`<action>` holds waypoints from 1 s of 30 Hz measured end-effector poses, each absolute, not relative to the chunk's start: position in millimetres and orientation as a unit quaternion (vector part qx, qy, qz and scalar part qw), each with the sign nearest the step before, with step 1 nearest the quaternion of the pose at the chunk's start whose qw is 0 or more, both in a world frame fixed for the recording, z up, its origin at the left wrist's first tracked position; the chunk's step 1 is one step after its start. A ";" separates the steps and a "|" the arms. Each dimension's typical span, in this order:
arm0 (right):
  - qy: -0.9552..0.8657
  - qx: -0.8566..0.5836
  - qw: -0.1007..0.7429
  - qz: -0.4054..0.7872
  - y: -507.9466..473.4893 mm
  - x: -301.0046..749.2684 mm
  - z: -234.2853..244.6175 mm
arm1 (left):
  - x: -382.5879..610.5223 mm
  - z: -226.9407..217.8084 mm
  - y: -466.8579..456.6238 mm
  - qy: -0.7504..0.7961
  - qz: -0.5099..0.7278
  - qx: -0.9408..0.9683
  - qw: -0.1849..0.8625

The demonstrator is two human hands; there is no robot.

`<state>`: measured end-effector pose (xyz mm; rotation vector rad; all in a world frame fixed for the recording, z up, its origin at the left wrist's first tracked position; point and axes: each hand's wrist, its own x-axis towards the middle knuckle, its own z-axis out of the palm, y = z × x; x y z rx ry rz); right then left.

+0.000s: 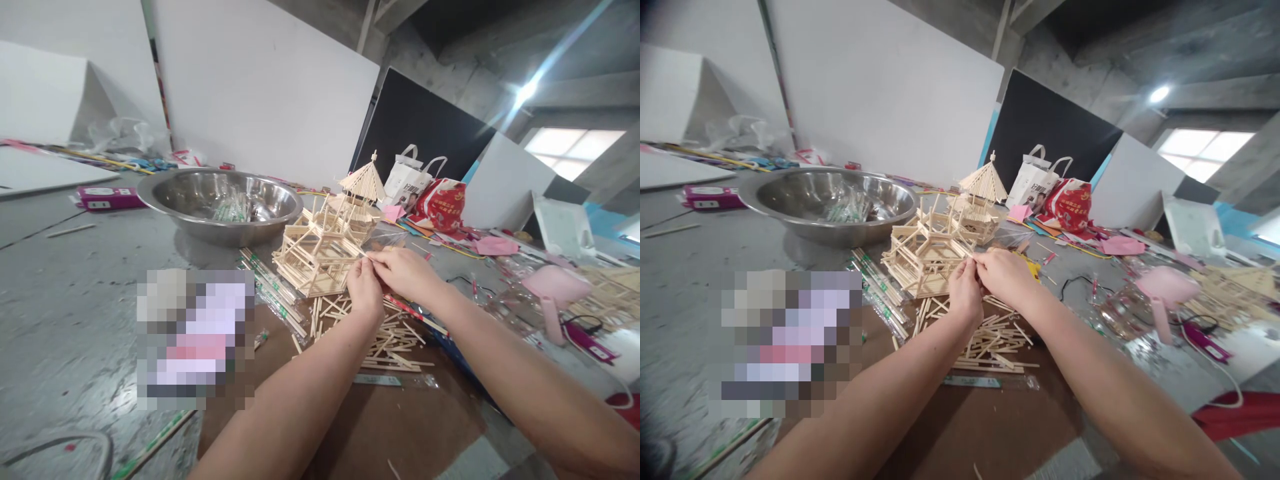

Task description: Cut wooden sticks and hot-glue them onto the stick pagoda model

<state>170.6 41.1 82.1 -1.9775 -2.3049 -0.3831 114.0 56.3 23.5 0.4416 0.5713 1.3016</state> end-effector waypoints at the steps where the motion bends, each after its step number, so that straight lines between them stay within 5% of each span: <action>1: -0.752 -0.645 0.039 -0.127 41.5 169.6 81.9 | 114.0 23.4 56.2 0.264 0.598 0.197 0.731; 30: -0.693 -0.688 0.002 -0.216 48.3 151.3 76.5 | 108.4 18.9 63.7 0.335 0.601 0.198 0.698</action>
